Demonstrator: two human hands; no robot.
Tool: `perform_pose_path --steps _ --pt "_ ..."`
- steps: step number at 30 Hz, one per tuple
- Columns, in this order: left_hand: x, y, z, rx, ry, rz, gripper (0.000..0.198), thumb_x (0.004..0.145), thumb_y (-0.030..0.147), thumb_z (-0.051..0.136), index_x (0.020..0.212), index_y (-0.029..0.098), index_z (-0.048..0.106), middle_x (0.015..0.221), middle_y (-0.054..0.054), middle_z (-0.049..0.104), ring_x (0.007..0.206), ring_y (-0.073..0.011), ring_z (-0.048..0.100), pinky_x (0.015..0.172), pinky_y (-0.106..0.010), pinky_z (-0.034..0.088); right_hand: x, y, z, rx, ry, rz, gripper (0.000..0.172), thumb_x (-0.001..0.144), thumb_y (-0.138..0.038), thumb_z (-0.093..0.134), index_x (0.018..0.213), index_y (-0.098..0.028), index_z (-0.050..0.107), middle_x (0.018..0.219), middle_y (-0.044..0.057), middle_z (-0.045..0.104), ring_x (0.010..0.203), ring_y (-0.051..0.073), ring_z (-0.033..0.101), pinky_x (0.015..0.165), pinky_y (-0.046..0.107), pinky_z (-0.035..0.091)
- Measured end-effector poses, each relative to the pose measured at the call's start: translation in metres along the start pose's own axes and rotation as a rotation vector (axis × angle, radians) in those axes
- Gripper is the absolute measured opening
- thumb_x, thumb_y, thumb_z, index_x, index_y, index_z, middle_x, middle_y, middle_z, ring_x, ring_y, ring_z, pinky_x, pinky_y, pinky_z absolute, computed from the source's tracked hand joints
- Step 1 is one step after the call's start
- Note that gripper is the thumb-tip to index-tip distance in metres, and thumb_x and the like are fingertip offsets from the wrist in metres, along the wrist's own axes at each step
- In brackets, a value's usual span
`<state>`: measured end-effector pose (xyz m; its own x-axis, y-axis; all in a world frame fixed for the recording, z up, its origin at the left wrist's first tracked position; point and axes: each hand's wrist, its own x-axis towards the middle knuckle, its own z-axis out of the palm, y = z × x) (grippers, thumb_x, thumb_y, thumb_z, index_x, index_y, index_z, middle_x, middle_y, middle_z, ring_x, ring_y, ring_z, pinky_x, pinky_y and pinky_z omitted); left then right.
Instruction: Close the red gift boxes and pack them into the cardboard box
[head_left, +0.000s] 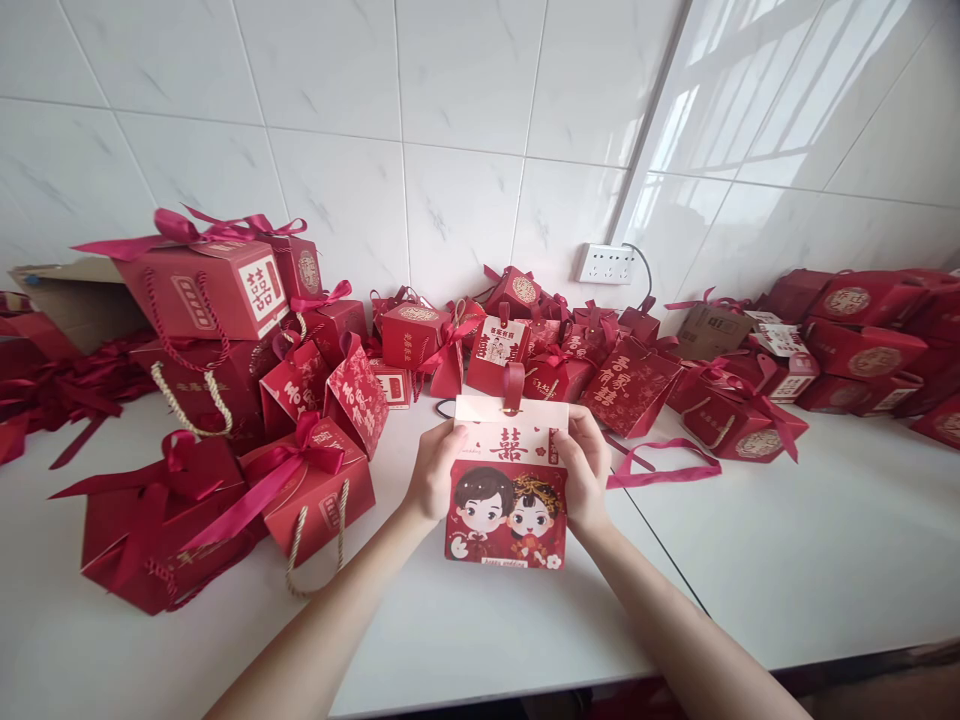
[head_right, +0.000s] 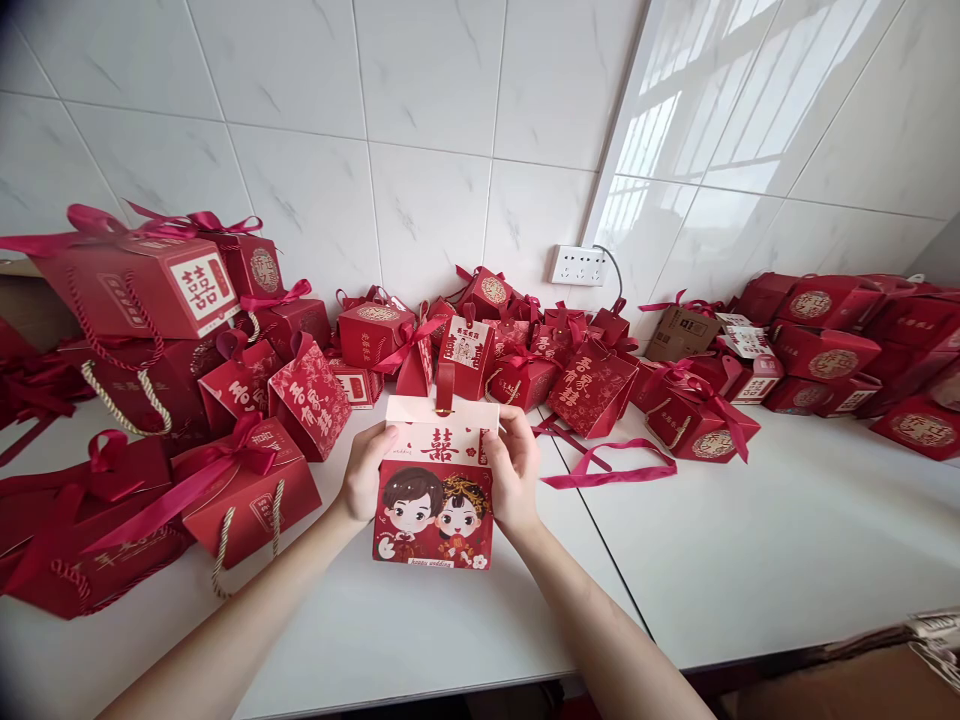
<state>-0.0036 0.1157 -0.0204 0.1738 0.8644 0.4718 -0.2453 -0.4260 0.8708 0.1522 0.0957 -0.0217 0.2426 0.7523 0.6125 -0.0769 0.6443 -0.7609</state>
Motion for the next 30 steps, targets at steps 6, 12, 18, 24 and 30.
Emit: perform_pose_path --steps 6,12,18,24,30 --pt "-0.0003 0.0008 0.0007 -0.017 -0.009 0.012 0.029 0.084 0.036 0.045 0.062 0.018 0.048 0.057 0.002 0.049 0.055 -0.0126 0.045 0.058 -0.025 0.04 0.0006 -0.0004 0.0004 0.007 -0.004 -0.004 0.011 0.08 -0.03 0.053 0.086 -0.021 0.057 0.081 0.0 0.065 0.068 0.016 0.059 0.063 0.028 0.046" --pt "-0.0005 0.0004 0.0005 0.007 -0.003 -0.004 0.028 0.084 0.037 0.044 0.068 0.016 0.054 0.061 -0.001 0.056 0.062 -0.0158 0.051 0.059 -0.026 0.039 0.0004 -0.0004 -0.0001 0.001 -0.001 0.003 0.011 0.08 -0.03 0.053 0.086 -0.021 0.058 0.082 0.0 0.064 0.071 0.016 0.059 0.063 0.028 0.046" --pt "-0.0003 -0.001 -0.0001 0.001 0.004 -0.003 0.028 0.084 0.036 0.044 0.066 0.016 0.052 0.06 0.0 0.054 0.061 -0.0147 0.05 0.058 -0.026 0.038 0.0011 -0.0002 -0.0003 -0.015 -0.004 0.005 0.012 0.081 -0.031 0.053 0.087 -0.021 0.057 0.083 0.001 0.064 0.073 0.018 0.06 0.066 0.031 0.047" --pt "-0.0004 -0.0013 -0.0003 -0.006 -0.008 -0.003 0.028 0.085 0.036 0.044 0.066 0.017 0.051 0.061 0.001 0.054 0.061 -0.0142 0.05 0.057 -0.025 0.038 0.0009 0.0009 -0.0011 -0.011 -0.007 -0.001 0.012 0.081 -0.03 0.053 0.087 -0.021 0.058 0.085 0.001 0.064 0.075 0.017 0.06 0.066 0.03 0.047" --pt "-0.0016 -0.001 -0.0011 0.019 0.01 -0.024 0.029 0.083 0.039 0.044 0.067 0.017 0.052 0.061 0.0 0.055 0.061 -0.0159 0.051 0.058 -0.027 0.039 0.0009 -0.0001 -0.0007 -0.018 -0.003 0.006 0.013 0.081 -0.032 0.053 0.087 -0.021 0.057 0.086 0.001 0.065 0.076 0.018 0.06 0.066 0.03 0.047"
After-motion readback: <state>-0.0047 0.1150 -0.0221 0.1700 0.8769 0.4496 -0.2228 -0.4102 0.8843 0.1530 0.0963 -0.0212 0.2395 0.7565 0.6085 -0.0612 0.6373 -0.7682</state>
